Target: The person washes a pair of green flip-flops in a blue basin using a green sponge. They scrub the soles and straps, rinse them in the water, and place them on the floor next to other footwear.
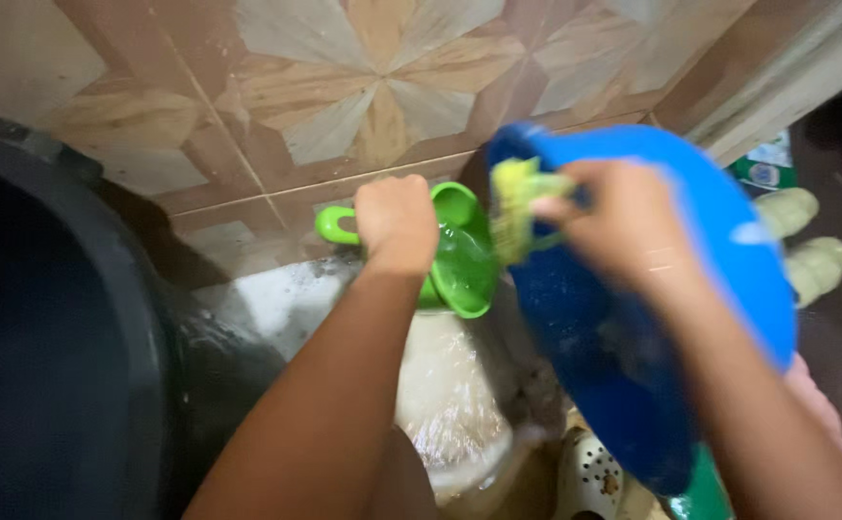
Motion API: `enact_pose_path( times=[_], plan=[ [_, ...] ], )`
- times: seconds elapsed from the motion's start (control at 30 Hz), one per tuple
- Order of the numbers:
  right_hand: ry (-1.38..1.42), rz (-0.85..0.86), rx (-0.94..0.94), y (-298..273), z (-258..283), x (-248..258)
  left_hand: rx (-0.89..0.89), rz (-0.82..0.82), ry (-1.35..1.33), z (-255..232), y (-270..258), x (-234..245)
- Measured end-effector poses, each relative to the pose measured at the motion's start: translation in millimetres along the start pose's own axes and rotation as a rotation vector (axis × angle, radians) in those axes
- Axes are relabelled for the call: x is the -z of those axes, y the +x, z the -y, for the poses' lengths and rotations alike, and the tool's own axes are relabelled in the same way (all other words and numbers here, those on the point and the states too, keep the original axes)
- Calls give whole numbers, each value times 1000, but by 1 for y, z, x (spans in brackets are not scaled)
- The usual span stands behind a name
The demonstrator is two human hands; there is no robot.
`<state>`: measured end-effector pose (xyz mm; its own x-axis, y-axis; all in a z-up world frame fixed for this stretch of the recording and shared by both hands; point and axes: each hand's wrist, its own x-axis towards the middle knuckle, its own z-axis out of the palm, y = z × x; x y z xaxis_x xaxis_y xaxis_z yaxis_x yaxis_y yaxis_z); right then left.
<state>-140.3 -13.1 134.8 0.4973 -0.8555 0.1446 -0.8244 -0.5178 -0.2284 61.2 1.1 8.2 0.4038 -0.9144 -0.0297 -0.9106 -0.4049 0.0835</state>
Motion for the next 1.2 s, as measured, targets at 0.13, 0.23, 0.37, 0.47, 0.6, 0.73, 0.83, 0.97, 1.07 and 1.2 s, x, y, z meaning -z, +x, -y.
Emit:
enact_pose_path(
  times=[0.13,0.23,0.37,0.47,0.6,0.73,0.83,0.97,1.07,1.2],
  plan=[
    [-61,134,-16,-6,38,-44,2,67,6,6,-1,7],
    [-43,110,36,-16,42,-72,18,59,18,13,-3,5],
    [-126,145,73,-25,30,-94,36,40,54,16,-4,-8],
    [-151,125,77,-14,3,-76,47,71,33,19,6,-15],
    [-86,294,-358,25,-66,-4,78,52,22,26,10,-16],
    [363,58,-119,18,-169,30,63,26,-14,27,8,-9],
    [540,-68,-183,-9,-245,-17,21,12,3,18,5,-2],
    [842,-50,-338,-49,-314,-139,-71,-11,28,7,-1,-8],
    [420,285,-694,-85,-325,-201,-159,-68,34,-2,-1,-17],
    [-368,320,-375,-117,-268,-259,-258,-120,84,-19,-4,-37]
  ],
)
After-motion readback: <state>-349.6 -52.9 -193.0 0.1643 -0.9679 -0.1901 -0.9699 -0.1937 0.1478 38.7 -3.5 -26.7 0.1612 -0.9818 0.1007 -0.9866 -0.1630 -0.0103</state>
